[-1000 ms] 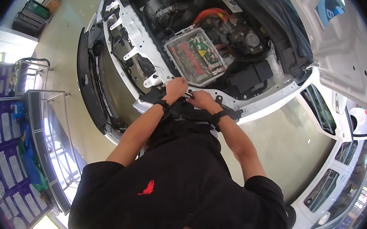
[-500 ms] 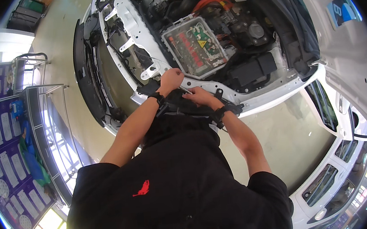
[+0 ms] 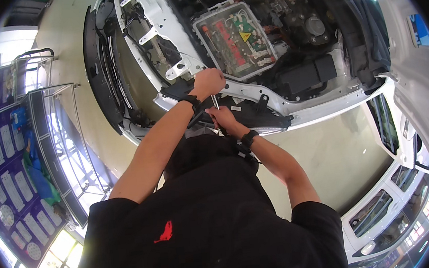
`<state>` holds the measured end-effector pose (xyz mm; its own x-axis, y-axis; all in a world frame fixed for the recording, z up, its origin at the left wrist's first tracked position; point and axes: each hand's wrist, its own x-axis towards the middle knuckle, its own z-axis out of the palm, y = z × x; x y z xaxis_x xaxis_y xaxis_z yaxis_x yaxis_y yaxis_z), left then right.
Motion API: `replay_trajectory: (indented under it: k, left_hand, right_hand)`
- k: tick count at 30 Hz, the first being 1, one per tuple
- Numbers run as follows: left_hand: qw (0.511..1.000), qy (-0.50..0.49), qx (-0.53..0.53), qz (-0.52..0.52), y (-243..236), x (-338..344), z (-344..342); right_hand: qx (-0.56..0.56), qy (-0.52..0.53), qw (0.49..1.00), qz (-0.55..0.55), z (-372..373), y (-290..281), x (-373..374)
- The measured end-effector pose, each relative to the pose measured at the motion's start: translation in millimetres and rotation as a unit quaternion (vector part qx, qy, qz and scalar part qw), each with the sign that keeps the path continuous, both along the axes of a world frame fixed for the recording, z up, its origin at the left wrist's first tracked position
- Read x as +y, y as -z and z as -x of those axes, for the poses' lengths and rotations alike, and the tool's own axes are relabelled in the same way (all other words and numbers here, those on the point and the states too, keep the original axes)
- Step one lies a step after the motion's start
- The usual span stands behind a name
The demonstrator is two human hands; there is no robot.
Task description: Replacing or repairing a car headlight assembly under the hood.
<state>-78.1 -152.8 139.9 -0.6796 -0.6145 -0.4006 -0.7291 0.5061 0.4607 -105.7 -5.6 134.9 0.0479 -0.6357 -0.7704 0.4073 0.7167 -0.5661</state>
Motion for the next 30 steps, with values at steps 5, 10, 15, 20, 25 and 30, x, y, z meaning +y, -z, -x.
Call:
replay_trajectory:
  k: [5,10,15,20,25,30]
  left_hand:
    - [0.998,0.048,0.029,-0.014,5,18,31]
    - [0.982,0.174,0.061,-0.05,30,50,46]
    - [0.962,0.097,0.218,-0.135,-9,18,53]
    - [0.93,-0.051,0.296,-0.212,-40,28,25]
    - [0.827,-0.202,0.313,-0.421,-47,53,-28]
    - [0.7,-0.222,0.397,-0.551,-43,82,-59]
  right_hand:
    - [-0.011,0.16,0.987,-0.003,-24,19,6]
    - [-0.246,0.686,0.667,-0.153,-55,36,-8]
    - [0.015,0.221,0.975,-0.013,3,-10,10]
    - [0.127,0.036,0.991,-0.03,48,-35,23]
    - [0.19,-0.205,0.96,-0.025,57,-57,29]
    - [0.256,-0.245,0.93,0.097,46,-55,16]
